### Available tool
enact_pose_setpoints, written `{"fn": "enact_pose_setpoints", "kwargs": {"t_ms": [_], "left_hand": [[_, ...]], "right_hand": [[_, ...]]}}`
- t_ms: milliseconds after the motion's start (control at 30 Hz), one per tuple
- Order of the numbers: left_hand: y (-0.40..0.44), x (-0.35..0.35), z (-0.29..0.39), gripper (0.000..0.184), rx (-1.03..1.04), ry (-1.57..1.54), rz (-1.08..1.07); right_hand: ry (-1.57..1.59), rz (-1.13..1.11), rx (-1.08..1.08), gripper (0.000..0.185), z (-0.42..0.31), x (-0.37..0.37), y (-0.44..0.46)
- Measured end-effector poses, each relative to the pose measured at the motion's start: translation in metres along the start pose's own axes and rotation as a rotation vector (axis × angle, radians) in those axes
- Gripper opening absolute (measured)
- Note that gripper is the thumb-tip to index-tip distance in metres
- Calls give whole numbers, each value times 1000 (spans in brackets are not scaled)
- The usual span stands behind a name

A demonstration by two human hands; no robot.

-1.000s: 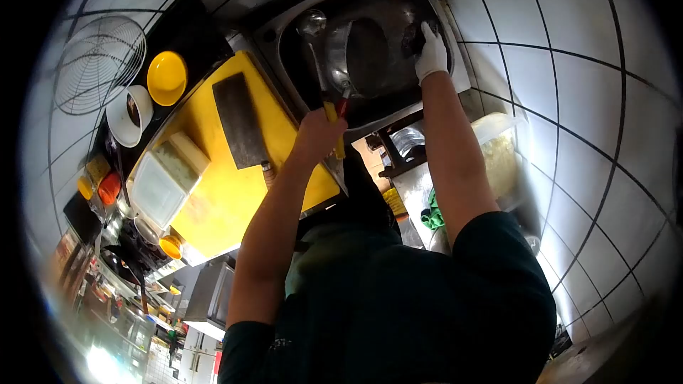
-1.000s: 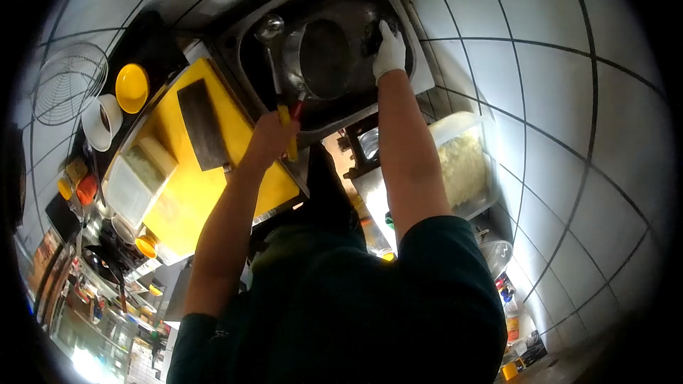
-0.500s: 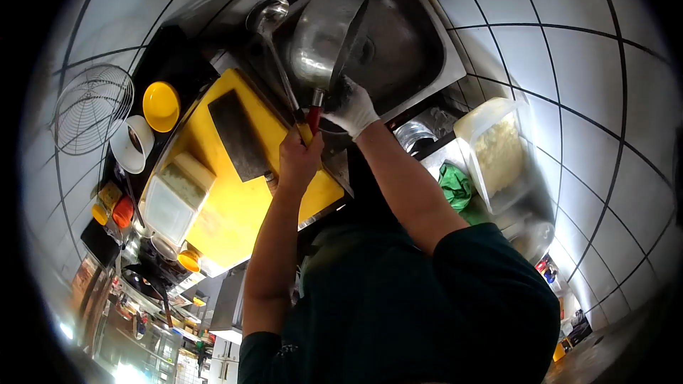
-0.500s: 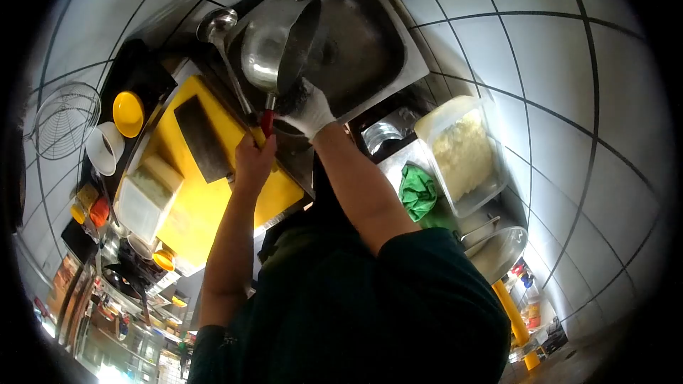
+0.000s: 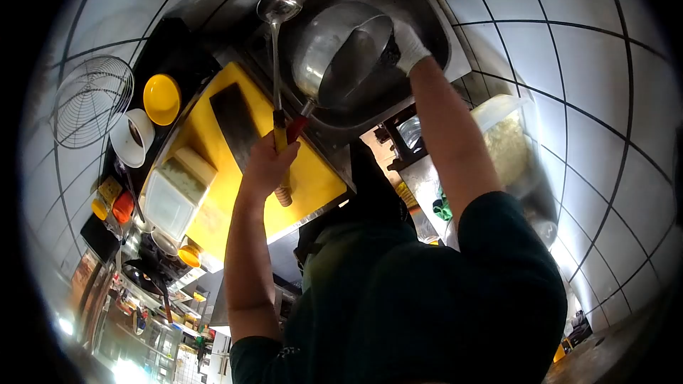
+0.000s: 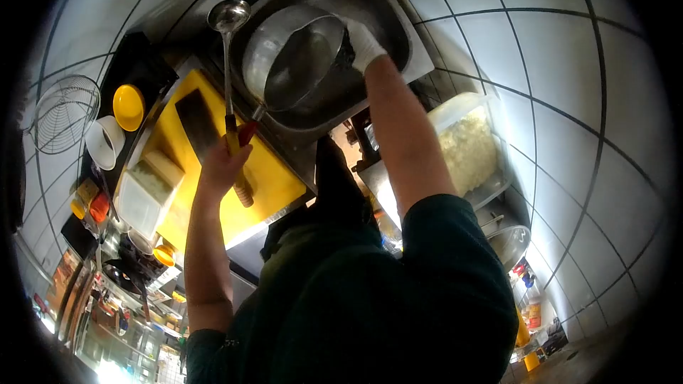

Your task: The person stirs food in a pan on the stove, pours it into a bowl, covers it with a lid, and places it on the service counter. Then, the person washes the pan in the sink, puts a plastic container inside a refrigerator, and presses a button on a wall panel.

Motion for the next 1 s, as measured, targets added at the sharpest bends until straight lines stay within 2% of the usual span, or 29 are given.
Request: {"fn": "enact_pose_setpoints", "kwargs": {"t_ms": [33,133,233,267,367,467,567,633,700,767,833,900,967,1000], "left_hand": [[2,-1,-1,33,-4,45,2],[12,0,0,31,-14,155,22],[22,17,12,29,-47,164,66],[25,22,17,30,-66,141,80],[42,30,19,29,-78,112,101],[51,34,15,28,-15,116,130],[43,27,21,27,-36,178,195],[32,21,23,27,-84,194,254],[23,16,23,27,-117,173,314],[10,9,39,27,-73,198,345],[-3,8,39,27,-27,189,385],[-11,8,32,27,36,151,435],[-21,7,38,25,-42,101,437],[-25,7,39,24,-83,77,440]], "right_hand": [[-137,18,22,36,-23,15,-7],[-786,-322,-181,39,-61,32,14],[-1530,-182,-335,37,-69,87,-4],[-1483,-232,-390,36,-66,96,-8],[-1910,-337,-750,33,-43,147,-43],[-1941,-510,-762,35,-27,160,-51],[-1895,1,-738,32,-61,109,-27],[-1994,409,-394,33,-73,67,-17],[-2149,406,37,35,-48,6,-3],[-2310,372,375,39,1,-54,8],[-2086,334,648,44,30,-34,-12],[-2239,129,759,39,75,-30,-14],[-2437,-141,765,32,122,-29,-6],[-2362,-178,743,28,125,-7,-8]]}}
Point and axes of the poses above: each hand's wrist, its own y-axis towards the middle knuckle, its own x-axis out of the palm, z = x × y, the point moved 5 cm from there along y, towards the middle knuckle, and after that the axes turned 15 degrees about -z, right-handed, at the moved point
